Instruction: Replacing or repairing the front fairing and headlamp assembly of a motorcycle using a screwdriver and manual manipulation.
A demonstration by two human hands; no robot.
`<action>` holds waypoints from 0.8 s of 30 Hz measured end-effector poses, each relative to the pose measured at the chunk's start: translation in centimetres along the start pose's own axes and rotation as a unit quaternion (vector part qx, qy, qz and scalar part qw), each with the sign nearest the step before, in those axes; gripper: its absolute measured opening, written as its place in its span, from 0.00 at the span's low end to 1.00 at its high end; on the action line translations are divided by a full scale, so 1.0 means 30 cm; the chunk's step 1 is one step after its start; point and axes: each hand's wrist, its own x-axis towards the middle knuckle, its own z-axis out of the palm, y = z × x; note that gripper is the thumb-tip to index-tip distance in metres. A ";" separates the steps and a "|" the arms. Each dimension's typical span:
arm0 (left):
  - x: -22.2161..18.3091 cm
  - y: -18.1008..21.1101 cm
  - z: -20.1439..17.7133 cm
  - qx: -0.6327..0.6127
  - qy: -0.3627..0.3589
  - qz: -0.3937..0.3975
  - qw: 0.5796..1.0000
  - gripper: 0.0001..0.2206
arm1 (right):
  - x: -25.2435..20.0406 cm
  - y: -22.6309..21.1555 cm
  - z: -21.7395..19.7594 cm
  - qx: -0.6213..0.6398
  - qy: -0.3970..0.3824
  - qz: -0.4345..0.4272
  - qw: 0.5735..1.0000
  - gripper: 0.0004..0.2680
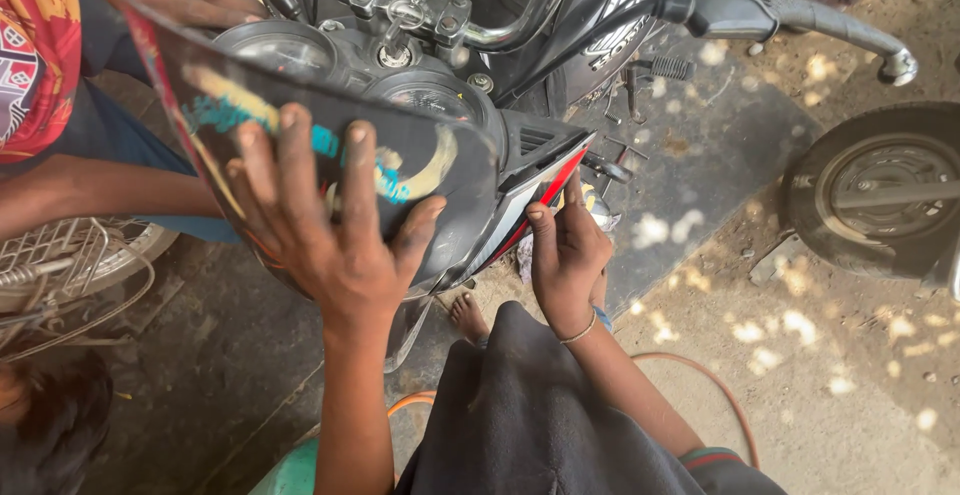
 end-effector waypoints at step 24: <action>0.027 0.060 0.008 0.039 0.005 -0.010 0.999 0.30 | 0.023 0.099 0.012 0.006 0.016 -0.061 0.998 0.22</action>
